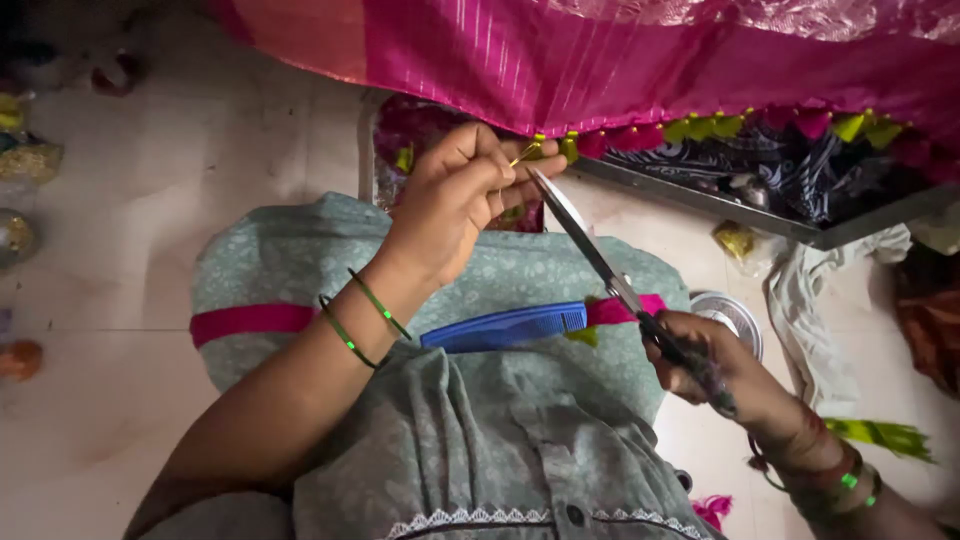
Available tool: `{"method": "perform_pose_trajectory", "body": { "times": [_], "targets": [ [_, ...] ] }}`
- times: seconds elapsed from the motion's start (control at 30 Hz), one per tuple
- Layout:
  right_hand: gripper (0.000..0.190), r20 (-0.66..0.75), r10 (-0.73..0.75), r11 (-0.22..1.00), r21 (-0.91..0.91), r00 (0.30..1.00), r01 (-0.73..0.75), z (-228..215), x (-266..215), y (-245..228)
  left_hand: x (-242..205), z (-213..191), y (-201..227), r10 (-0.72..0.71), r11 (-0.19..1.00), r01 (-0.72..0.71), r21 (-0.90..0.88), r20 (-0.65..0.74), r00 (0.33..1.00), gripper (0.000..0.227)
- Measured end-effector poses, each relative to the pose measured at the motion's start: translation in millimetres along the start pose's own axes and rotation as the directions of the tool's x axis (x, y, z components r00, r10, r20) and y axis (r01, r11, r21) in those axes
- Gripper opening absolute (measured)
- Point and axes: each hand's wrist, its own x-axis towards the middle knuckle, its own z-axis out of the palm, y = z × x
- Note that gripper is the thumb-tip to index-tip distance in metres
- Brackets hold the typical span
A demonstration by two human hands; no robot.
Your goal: Manually attaching decorative tassels and beads to the edge of a pink saree.
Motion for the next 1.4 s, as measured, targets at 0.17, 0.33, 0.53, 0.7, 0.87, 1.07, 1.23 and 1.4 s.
{"method": "perform_pose_trajectory", "body": {
  "times": [0.17,0.33,0.53,0.7,0.87,1.07,1.23,1.4],
  "targets": [
    [0.037,-0.004,0.107,0.994,-0.013,0.994,-0.107,-4.3,22.4,-22.8,0.6,-1.6,-1.4,0.067,0.997,-0.069,0.032,0.047,0.997,0.010],
    [0.030,-0.138,0.288,0.939,-0.155,0.948,-0.308,-13.4,19.2,-34.3,11.1,-12.1,-6.6,0.075,0.955,-0.027,0.294,-0.153,0.985,0.002],
    [0.018,-0.121,0.031,0.944,-0.322,0.992,-0.069,-74.9,-23.1,-16.1,48.3,-9.8,6.9,0.111,0.867,-0.054,0.496,-0.086,0.990,0.027],
    [0.054,-0.355,0.344,0.674,-0.551,0.869,-0.492,-95.3,-35.4,-42.8,60.6,10.4,9.9,-0.194,0.910,0.236,0.342,-0.153,0.969,0.025],
    [0.059,-0.272,0.318,0.831,-0.380,0.908,-0.405,-105.0,-35.4,-50.9,52.7,16.2,17.7,-0.268,0.883,0.291,0.369,-0.113,0.957,0.025],
    [0.043,-0.156,0.264,0.791,-0.529,0.952,-0.307,-129.1,-17.7,-45.8,49.3,20.1,19.8,-0.223,0.900,0.210,0.382,-0.013,0.975,0.029],
    [0.041,-0.258,0.315,0.549,-0.736,0.913,-0.397,-114.3,-10.6,-59.7,50.2,14.0,15.0,-0.158,0.890,0.136,0.436,0.015,0.987,0.036],
    [0.037,0.056,-0.014,0.748,-0.662,0.998,0.048,-125.0,-20.8,-49.8,40.9,22.4,34.9,-0.098,0.743,0.098,0.663,-0.037,0.994,0.032]
  ]
}}
